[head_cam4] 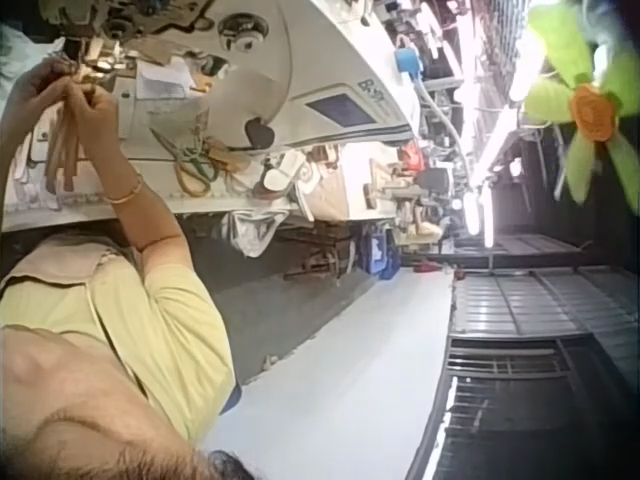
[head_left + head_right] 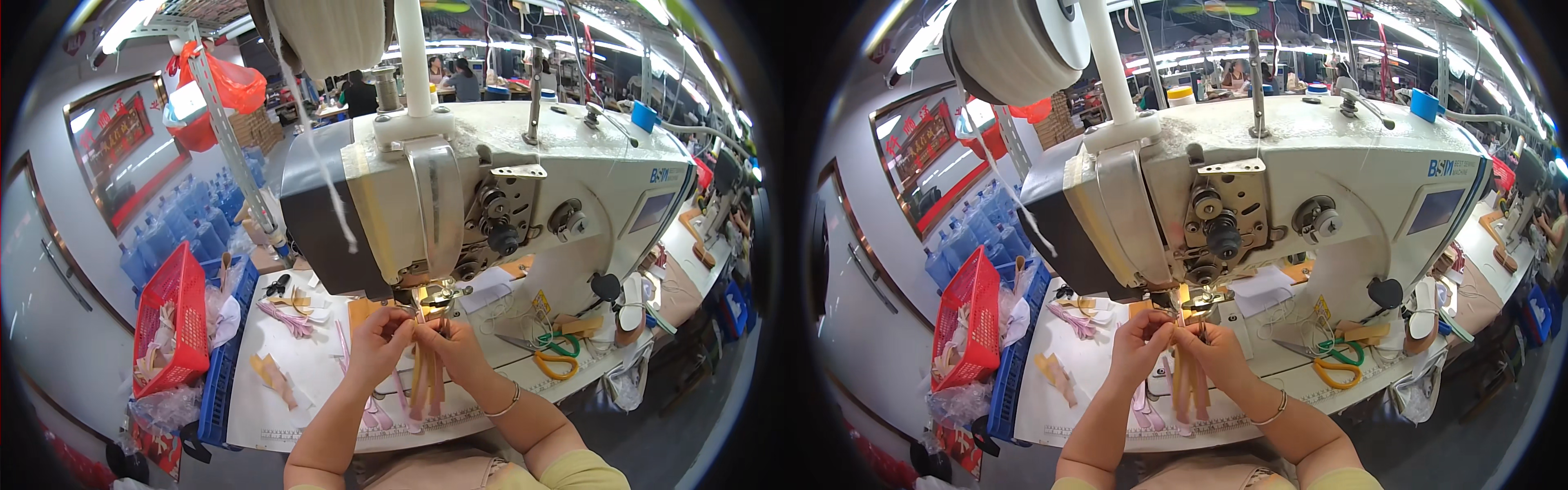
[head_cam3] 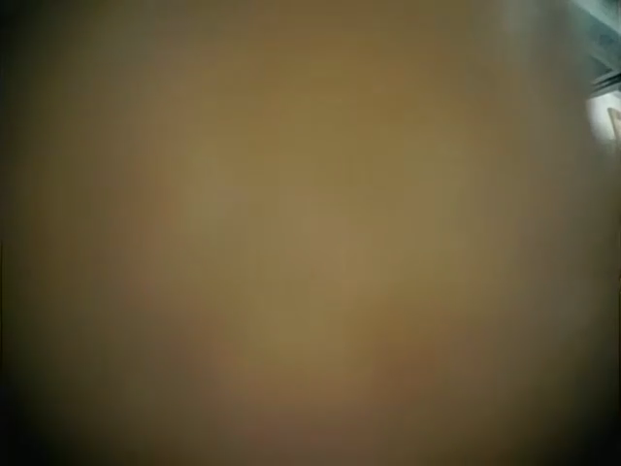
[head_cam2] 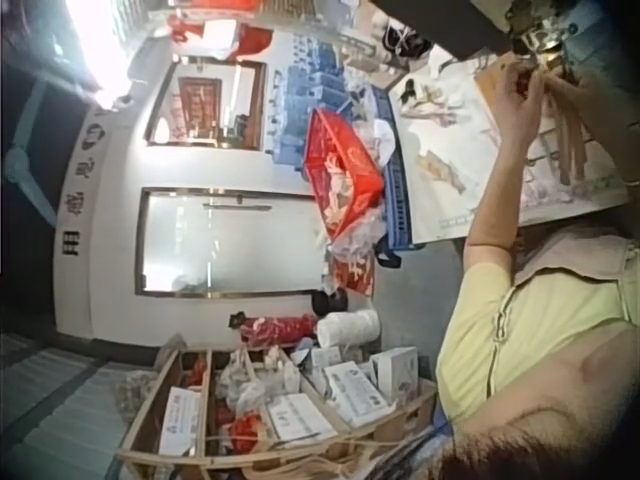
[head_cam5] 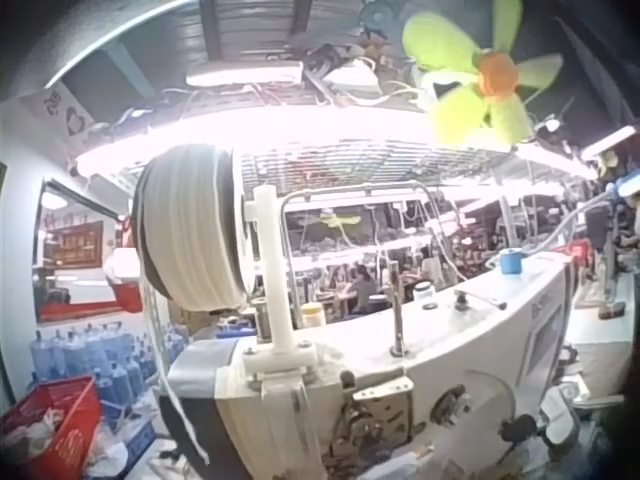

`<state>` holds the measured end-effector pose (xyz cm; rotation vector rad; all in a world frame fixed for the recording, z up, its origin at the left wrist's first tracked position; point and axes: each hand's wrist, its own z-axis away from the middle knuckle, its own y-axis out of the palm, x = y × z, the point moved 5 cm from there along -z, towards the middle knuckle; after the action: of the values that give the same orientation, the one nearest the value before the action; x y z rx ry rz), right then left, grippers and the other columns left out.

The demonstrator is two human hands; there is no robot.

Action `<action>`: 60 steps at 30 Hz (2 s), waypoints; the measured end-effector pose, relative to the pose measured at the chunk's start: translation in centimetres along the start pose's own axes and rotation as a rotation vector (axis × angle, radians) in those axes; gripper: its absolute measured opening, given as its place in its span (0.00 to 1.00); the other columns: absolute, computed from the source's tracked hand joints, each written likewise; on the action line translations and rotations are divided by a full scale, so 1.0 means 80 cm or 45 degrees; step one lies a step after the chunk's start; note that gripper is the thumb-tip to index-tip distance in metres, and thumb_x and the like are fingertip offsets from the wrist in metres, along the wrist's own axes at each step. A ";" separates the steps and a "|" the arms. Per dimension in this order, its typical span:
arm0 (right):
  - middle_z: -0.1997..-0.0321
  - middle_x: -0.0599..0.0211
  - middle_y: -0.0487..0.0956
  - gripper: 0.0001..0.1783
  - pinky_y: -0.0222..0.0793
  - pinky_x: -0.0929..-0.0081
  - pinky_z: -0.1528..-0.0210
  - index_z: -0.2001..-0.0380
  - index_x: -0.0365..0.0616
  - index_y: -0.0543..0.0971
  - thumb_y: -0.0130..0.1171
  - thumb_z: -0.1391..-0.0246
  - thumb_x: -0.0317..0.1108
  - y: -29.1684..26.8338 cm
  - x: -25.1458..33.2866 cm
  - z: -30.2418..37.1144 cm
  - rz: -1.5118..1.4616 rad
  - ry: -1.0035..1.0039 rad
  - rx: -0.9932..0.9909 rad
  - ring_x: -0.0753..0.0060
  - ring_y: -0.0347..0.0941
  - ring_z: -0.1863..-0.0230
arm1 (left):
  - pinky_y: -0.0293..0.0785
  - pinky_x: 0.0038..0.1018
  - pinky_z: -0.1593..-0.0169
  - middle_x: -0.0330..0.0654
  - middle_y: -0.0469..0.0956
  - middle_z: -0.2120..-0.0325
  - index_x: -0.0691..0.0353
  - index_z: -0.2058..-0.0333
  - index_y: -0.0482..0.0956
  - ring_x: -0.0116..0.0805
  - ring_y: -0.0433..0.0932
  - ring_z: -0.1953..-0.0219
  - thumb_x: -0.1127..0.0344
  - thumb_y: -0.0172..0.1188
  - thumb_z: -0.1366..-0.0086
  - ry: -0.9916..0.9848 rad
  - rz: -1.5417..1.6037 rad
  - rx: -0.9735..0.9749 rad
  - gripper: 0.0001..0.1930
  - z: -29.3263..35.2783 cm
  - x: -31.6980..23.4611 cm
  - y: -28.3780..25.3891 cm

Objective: Stitching together pink and tan shoe upper components using an industrial sewing machine.

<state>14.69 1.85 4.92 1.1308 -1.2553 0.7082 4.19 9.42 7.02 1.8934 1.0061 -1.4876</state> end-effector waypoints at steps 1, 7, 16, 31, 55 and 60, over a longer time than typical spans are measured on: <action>0.77 0.74 0.74 0.11 0.61 0.89 0.76 0.75 0.38 0.74 0.53 0.48 0.36 0.000 -0.001 0.002 -0.001 0.000 -0.002 0.89 0.64 0.78 | 0.68 0.16 0.72 0.37 0.74 0.78 0.66 0.70 0.73 0.20 0.72 0.77 0.71 0.57 0.47 0.077 -0.041 -0.016 0.06 0.002 -0.005 0.000; 0.81 0.73 0.73 0.12 0.57 0.88 0.82 0.77 0.40 0.73 0.51 0.47 0.37 0.002 -0.014 0.017 -0.033 -0.005 0.021 0.89 0.62 0.82 | 0.71 0.19 0.70 0.44 0.72 0.70 0.69 0.70 0.72 0.26 0.75 0.75 0.72 0.56 0.47 0.505 -0.424 -0.140 0.07 0.012 -0.036 0.008; 0.78 0.76 0.71 0.07 0.60 0.87 0.75 0.68 0.40 0.74 0.54 0.51 0.31 -0.001 -0.031 0.021 0.400 -0.228 0.103 0.88 0.63 0.77 | 0.69 0.33 0.61 0.46 0.74 0.68 0.64 0.66 0.74 0.43 0.72 0.63 0.66 0.62 0.60 0.472 -0.683 -0.056 0.19 -0.001 -0.017 -0.017; 0.82 0.66 0.73 0.06 0.61 0.83 0.78 0.72 0.38 0.77 0.58 0.58 0.27 0.007 -0.074 0.090 0.852 -0.218 0.237 0.79 0.65 0.82 | 0.67 0.34 0.58 0.50 0.72 0.67 0.67 0.60 0.69 0.44 0.71 0.64 0.62 0.62 0.53 -0.186 -1.398 -1.341 0.23 0.100 0.052 -0.294; 0.75 0.58 0.76 0.13 0.68 0.77 0.68 0.70 0.36 0.74 0.60 0.58 0.33 0.217 -0.114 0.000 0.592 -0.199 0.464 0.71 0.73 0.73 | 0.68 0.15 0.77 0.37 0.73 0.79 0.67 0.72 0.73 0.20 0.70 0.81 0.68 0.57 0.44 -0.043 0.093 -0.907 0.07 0.152 0.073 -0.239; 0.76 0.58 0.76 0.08 0.68 0.75 0.72 0.75 0.36 0.76 0.58 0.59 0.30 0.220 -0.077 -0.003 0.561 -0.504 0.288 0.66 0.73 0.76 | 0.69 0.16 0.74 0.36 0.74 0.78 0.67 0.72 0.74 0.20 0.70 0.77 0.67 0.57 0.44 -0.037 0.300 -0.831 0.08 0.154 0.055 -0.201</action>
<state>-2.50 8.89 3.66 1.2289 -1.8292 1.0052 -15.37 10.28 0.25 1.4484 1.0485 -0.8982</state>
